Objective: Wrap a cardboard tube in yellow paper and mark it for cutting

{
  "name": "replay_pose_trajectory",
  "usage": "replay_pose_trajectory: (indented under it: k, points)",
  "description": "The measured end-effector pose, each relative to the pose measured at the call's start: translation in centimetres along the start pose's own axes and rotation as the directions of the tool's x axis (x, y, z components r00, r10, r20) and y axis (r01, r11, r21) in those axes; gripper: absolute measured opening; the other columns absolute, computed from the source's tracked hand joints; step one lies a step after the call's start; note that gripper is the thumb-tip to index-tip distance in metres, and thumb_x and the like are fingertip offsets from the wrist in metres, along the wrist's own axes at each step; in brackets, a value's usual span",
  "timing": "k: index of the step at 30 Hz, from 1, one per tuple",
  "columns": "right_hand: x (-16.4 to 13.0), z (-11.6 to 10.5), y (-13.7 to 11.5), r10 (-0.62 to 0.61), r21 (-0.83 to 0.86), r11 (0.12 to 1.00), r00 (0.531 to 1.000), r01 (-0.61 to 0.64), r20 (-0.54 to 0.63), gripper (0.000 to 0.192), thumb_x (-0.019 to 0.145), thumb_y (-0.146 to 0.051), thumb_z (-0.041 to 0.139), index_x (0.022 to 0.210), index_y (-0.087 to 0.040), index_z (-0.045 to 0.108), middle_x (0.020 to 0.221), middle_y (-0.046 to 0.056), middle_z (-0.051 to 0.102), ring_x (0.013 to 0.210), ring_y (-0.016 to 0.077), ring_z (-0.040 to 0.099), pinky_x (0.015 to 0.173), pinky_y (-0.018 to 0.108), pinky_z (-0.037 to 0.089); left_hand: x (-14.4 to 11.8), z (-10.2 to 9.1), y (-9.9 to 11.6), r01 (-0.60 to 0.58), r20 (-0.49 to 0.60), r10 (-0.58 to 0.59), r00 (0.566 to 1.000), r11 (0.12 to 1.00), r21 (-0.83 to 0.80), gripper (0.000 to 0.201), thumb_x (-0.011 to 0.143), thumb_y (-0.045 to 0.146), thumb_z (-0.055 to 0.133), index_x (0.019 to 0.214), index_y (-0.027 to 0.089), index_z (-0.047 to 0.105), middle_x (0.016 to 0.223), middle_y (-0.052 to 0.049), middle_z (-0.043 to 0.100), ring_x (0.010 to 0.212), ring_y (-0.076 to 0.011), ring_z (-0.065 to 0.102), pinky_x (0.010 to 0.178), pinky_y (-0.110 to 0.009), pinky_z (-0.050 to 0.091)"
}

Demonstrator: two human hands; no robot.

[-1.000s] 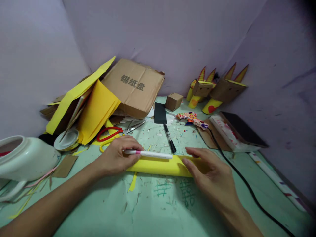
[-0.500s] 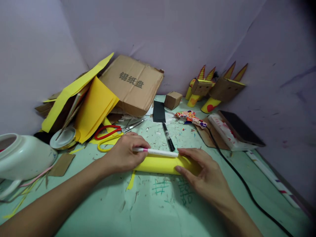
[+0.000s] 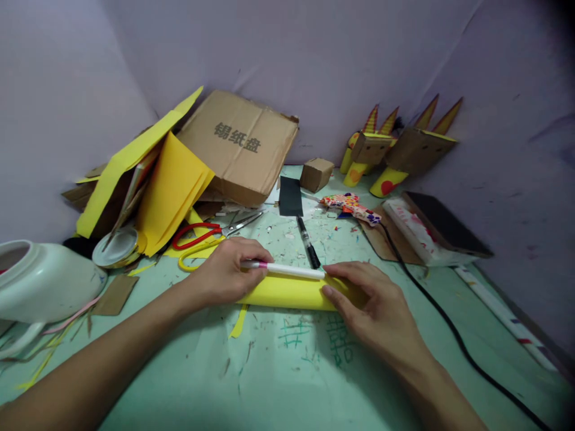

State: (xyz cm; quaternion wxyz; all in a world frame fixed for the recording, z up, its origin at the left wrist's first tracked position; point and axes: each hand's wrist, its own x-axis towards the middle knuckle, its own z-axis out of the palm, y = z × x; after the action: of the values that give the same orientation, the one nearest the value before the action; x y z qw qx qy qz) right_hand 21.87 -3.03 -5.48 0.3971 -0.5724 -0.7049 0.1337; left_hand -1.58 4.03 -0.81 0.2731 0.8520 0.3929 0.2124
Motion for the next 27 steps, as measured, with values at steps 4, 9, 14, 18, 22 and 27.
replay_pose_trajectory:
  k: [4, 9, 14, 18, 22, 27]
  points:
    - [-0.2, -0.3, 0.4, 0.006, 0.046, 0.999, 0.999, -0.008, 0.047, 0.023, 0.081, -0.020, 0.054, 0.100, -0.025, 0.065, 0.096, 0.004, 0.069, 0.090, 0.0228, 0.060, 0.083, 0.045, 0.046, -0.4, -0.7, 0.4, 0.074, -0.010, -0.074, 0.997, 0.997, -0.037, 0.014, 0.075, 0.019, 0.054, 0.077, 0.015, 0.067, 0.079, -0.003, 0.067, 0.078, -0.0164, 0.059, 0.072, -0.027, 0.043]
    - [-0.1, -0.1, 0.3, -0.006, 0.007, 1.000, 1.000, 0.006, 0.026, 0.023, 0.079, -0.019, 0.057, 0.099, -0.026, 0.066, 0.094, 0.003, 0.069, 0.089, 0.0230, 0.060, 0.085, 0.047, 0.045, -0.9, -0.4, 0.2, 0.016, 0.001, -0.016, 1.000, 1.000, 0.011, 0.015, 0.075, 0.015, 0.053, 0.078, 0.014, 0.068, 0.078, -0.002, 0.067, 0.077, -0.0156, 0.058, 0.074, -0.028, 0.042]
    - [0.3, 0.2, -0.3, -0.065, -0.050, 0.997, 0.998, 0.065, 0.001, 0.017, 0.081, -0.021, 0.057, 0.093, -0.025, 0.066, 0.087, 0.002, 0.070, 0.083, 0.0220, 0.060, 0.081, 0.047, 0.045, -1.1, -0.1, -0.1, -0.012, -0.016, 0.012, 1.000, 0.999, 0.034, 0.015, 0.074, 0.011, 0.053, 0.079, 0.014, 0.067, 0.077, -0.002, 0.066, 0.075, -0.0146, 0.058, 0.074, -0.027, 0.042]
    - [0.4, 0.4, -0.8, -0.098, -0.059, 0.993, 0.995, 0.099, 0.006, 0.014, 0.081, -0.021, 0.056, 0.091, -0.024, 0.067, 0.085, 0.002, 0.069, 0.081, 0.0211, 0.061, 0.080, 0.046, 0.044, -1.1, 0.1, -0.1, -0.016, -0.023, 0.017, 1.000, 0.999, 0.039, 0.015, 0.073, 0.009, 0.053, 0.078, 0.014, 0.067, 0.079, -0.002, 0.066, 0.075, -0.0142, 0.058, 0.073, -0.027, 0.042]
    - [0.5, 0.6, -1.1, -0.121, -0.076, 0.990, 0.992, 0.123, 0.026, 0.014, 0.080, -0.023, 0.058, 0.091, -0.023, 0.067, 0.086, 0.003, 0.069, 0.080, 0.0214, 0.060, 0.079, 0.045, 0.044, -1.1, 0.2, 0.0, -0.013, -0.025, 0.014, 1.000, 1.000, 0.025, 0.015, 0.072, 0.008, 0.054, 0.076, 0.014, 0.067, 0.082, -0.003, 0.065, 0.076, -0.0135, 0.058, 0.073, -0.026, 0.042]
    - [0.8, 1.0, -1.1, -0.125, -0.078, 0.989, 0.992, 0.127, 0.022, 0.011, 0.081, -0.024, 0.058, 0.085, -0.022, 0.068, 0.082, 0.003, 0.069, 0.077, 0.0213, 0.061, 0.078, 0.044, 0.044, -1.1, 0.2, 0.2, 0.028, 0.004, -0.028, 1.000, 0.999, 0.022, 0.015, 0.072, 0.009, 0.053, 0.075, 0.014, 0.067, 0.080, -0.002, 0.065, 0.073, -0.0135, 0.057, 0.069, -0.026, 0.042]
